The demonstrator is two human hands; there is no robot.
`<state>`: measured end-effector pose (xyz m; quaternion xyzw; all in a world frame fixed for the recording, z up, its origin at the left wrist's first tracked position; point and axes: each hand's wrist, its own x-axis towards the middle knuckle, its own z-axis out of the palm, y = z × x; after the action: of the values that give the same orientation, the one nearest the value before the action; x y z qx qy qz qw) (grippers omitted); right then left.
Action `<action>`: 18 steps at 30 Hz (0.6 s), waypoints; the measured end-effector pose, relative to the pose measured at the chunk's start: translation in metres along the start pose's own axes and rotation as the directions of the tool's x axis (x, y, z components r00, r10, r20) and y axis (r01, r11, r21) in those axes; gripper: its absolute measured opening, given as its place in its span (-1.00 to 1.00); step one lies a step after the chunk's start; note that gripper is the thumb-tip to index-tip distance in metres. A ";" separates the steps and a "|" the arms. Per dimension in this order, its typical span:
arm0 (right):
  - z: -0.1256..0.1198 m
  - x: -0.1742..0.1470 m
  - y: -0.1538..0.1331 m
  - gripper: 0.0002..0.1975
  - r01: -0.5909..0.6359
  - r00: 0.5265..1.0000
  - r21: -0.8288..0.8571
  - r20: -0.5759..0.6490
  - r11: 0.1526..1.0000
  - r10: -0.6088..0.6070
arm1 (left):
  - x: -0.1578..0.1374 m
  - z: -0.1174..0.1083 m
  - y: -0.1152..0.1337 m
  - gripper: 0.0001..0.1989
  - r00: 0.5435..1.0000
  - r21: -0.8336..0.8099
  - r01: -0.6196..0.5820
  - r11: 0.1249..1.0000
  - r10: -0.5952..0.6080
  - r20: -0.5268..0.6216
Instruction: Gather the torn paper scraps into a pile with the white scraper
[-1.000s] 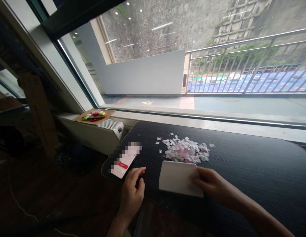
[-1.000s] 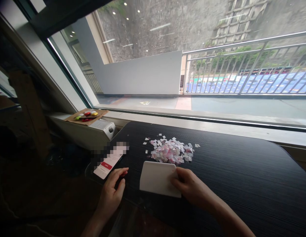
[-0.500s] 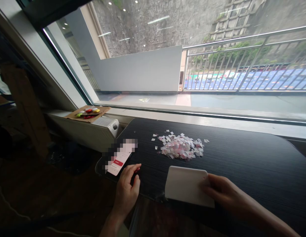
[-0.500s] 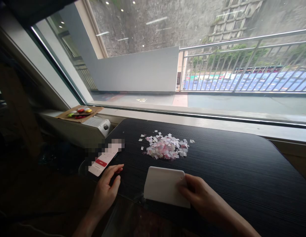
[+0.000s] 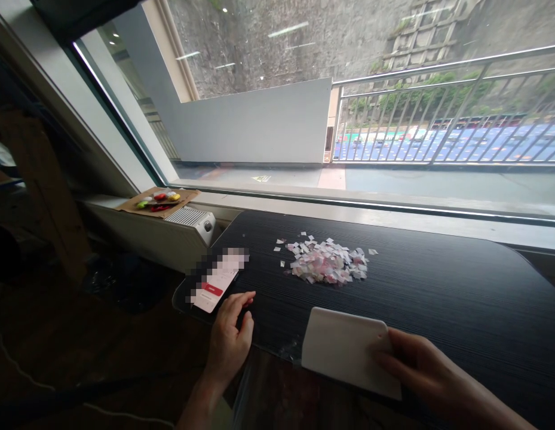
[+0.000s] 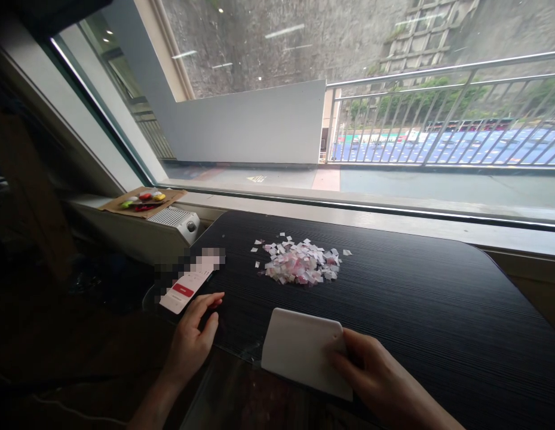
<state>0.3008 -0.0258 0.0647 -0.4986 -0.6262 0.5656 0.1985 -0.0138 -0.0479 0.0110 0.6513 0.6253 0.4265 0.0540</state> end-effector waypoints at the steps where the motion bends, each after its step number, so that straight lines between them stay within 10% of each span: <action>1: 0.002 0.000 -0.001 -0.70 0.003 1.000 0.004 -0.011 1.000 -0.003 | 0.000 0.000 0.000 -0.69 1.000 0.001 0.003 1.000 -0.003 0.001; 18: 0.022 -0.002 -0.008 -0.68 0.140 0.978 -0.320 -0.103 0.937 -0.181 | 0.000 0.002 0.003 -0.68 1.000 0.000 0.024 1.000 -0.024 0.012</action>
<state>0.2807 -0.0376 0.0659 -0.5068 -0.7317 0.4077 0.2038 -0.0100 -0.0480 0.0117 0.6464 0.6326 0.4220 0.0628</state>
